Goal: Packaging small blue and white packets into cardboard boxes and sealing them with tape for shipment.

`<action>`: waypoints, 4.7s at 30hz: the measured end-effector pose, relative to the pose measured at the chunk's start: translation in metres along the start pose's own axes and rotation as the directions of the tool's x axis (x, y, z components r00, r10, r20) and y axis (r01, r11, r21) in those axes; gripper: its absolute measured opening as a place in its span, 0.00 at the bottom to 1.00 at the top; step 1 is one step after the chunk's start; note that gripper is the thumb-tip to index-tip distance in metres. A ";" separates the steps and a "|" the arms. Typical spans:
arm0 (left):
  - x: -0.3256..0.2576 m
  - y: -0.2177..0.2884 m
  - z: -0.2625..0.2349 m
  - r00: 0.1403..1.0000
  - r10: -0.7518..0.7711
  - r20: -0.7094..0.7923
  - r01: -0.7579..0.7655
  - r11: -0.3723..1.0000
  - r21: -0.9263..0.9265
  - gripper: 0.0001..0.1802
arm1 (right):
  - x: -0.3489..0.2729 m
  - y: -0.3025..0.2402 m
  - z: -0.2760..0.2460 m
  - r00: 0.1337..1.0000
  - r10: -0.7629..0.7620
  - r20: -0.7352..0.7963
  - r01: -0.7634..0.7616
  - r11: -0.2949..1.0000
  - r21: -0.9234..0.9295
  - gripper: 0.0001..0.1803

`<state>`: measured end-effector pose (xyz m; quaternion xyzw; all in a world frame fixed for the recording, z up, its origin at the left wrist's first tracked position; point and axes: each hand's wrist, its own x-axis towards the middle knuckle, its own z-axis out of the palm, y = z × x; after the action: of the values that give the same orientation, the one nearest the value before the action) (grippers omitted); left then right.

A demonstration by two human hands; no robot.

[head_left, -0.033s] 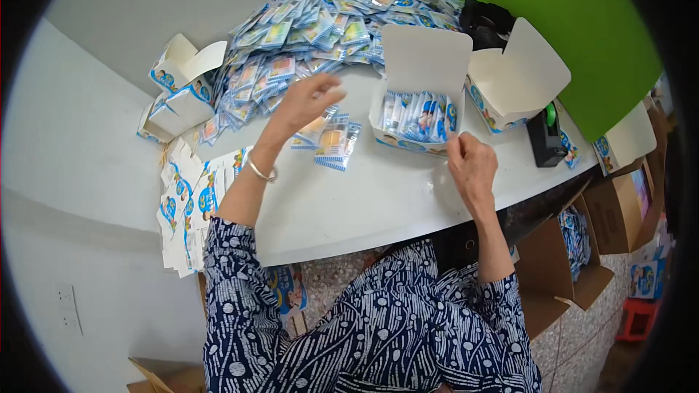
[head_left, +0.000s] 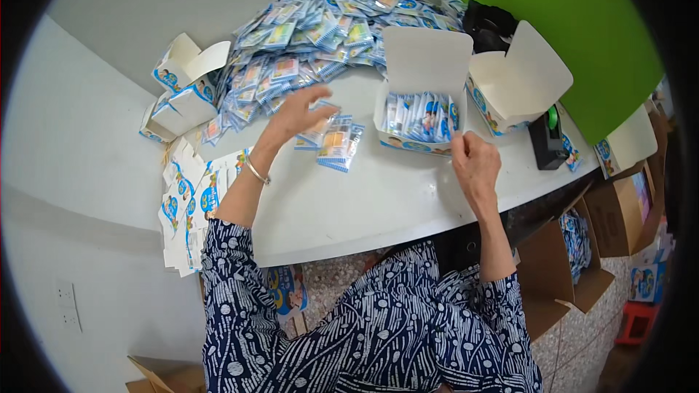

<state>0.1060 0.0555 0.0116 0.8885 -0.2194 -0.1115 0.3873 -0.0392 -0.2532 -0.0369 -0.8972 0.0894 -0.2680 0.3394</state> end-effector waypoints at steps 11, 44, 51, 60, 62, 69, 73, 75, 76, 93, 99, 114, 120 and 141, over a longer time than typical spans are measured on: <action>-0.021 -0.051 0.060 0.944 -0.050 -0.327 0.244 0.772 0.587 0.29 | 0.032 0.052 -0.002 0.980 -0.018 -0.197 -0.016 0.985 -0.169 0.21; -0.063 0.010 0.069 0.890 0.242 0.387 -0.247 0.968 -0.038 0.30 | -0.030 -0.013 0.071 0.745 -0.471 0.472 0.229 0.846 0.482 0.37; -0.100 -0.014 0.085 0.980 0.194 0.037 -0.179 0.951 -0.253 0.34 | -0.025 -0.007 0.076 0.729 -0.410 0.548 0.079 0.846 0.527 0.30; -0.100 -0.012 0.102 0.990 0.144 0.002 -0.143 0.981 -0.128 0.21 | -0.028 -0.010 0.074 0.741 -0.277 0.611 -0.259 0.722 0.641 0.25; -0.095 -0.009 0.090 0.993 0.074 0.093 -0.061 0.989 -0.136 0.21 | -0.027 0.000 0.075 0.699 -0.403 0.590 -0.061 0.790 0.611 0.19; -0.003 -0.081 -0.058 0.778 0.398 -0.486 0.055 0.728 0.684 0.42 | -0.030 -0.002 0.072 0.692 -0.400 0.601 0.015 0.840 0.542 0.21; 0.021 -0.131 -0.079 0.849 0.369 -0.378 0.087 0.607 0.790 0.38 | -0.031 -0.006 0.073 0.721 -0.397 0.567 0.054 0.849 0.526 0.21; 0.030 -0.122 -0.075 0.914 0.212 -0.347 0.178 0.559 0.810 0.32 | -0.030 -0.005 0.072 0.712 -0.376 0.593 0.060 0.874 0.482 0.22; 0.029 -0.117 -0.070 0.942 0.036 -0.333 0.274 0.488 0.829 0.27 | -0.030 -0.004 0.072 0.718 -0.364 0.593 0.048 0.876 0.479 0.22; -0.035 -0.043 -0.004 0.973 -0.025 -0.231 0.072 0.978 0.195 0.25 | -0.028 0.003 0.077 0.674 -0.496 0.548 0.160 0.821 0.548 0.23; -0.018 -0.073 0.016 0.984 0.004 -0.177 0.089 0.851 0.517 0.25 | -0.030 0.003 0.080 0.669 -0.509 0.542 0.178 0.817 0.549 0.23; -0.007 -0.011 0.073 0.992 -0.062 -0.112 0.073 0.992 0.099 0.20 | -0.026 0.003 0.076 0.612 -0.565 0.553 0.192 0.785 0.589 0.24; -0.007 -0.007 0.104 0.987 -0.005 -0.161 0.034 0.983 0.179 0.21 | -0.029 0.002 0.077 0.650 -0.568 0.504 0.207 0.771 0.602 0.21; -0.064 0.005 0.053 0.990 -0.119 0.080 0.142 0.890 -0.434 0.11 | -0.025 -0.003 0.070 0.680 -0.491 0.545 0.082 0.789 0.609 0.22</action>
<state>0.0284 0.0491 -0.0185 0.7881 -0.1383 -0.2063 0.5633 -0.0221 -0.2028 -0.0894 -0.8003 -0.2684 0.0128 0.5360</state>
